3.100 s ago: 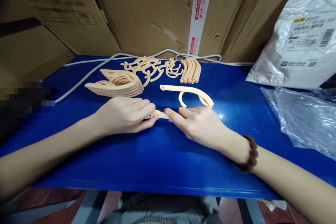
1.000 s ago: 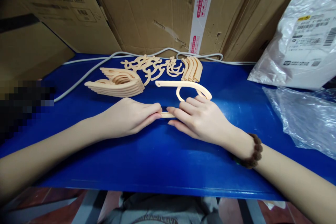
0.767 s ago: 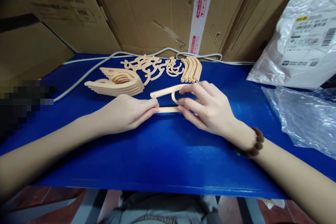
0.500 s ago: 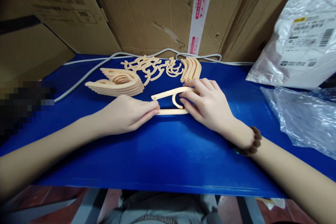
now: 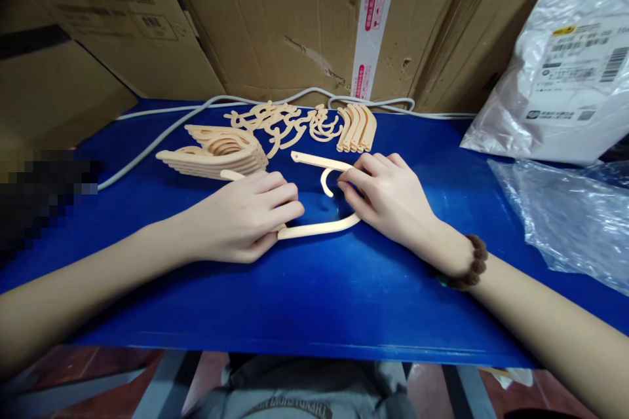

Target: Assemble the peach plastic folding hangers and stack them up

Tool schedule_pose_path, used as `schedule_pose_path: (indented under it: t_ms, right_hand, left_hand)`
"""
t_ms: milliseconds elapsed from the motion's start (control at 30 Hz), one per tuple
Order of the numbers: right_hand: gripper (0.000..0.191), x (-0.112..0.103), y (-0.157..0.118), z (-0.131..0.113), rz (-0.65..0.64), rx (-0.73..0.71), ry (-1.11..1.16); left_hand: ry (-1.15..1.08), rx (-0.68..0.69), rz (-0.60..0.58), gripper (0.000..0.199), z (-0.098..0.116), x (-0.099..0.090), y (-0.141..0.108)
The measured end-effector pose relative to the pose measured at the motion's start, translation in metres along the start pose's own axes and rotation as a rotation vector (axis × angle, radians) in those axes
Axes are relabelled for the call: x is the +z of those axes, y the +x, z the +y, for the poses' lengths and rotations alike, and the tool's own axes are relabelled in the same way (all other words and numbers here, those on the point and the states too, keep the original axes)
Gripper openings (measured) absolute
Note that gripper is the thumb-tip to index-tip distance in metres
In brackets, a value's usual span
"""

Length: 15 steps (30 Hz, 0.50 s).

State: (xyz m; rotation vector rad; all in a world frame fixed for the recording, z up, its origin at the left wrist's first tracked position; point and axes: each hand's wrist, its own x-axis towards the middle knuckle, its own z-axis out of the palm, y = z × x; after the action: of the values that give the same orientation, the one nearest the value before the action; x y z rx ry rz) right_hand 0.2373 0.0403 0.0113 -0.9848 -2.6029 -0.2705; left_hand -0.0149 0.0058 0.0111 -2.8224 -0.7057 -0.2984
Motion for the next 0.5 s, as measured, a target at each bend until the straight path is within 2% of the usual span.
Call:
schedule_pose_path:
  t_ms: [233,367,500]
  right_hand:
    - [0.027,0.0029,-0.0002,0.0043,-0.034,0.063,-0.034]
    - [0.027,0.0045,0.0002,0.0044,-0.049,0.101,-0.057]
    - [0.028,0.005,0.0004,0.0039,-0.058,0.121,-0.074]
  left_hand:
    - [0.111,0.036,0.171,0.026,-0.0091,0.0028,-0.0023]
    - [0.12,0.05,0.191,0.027,-0.0107,0.0034,-0.0031]
    - [0.081,0.023,0.16,0.029,-0.0108,0.0047,-0.004]
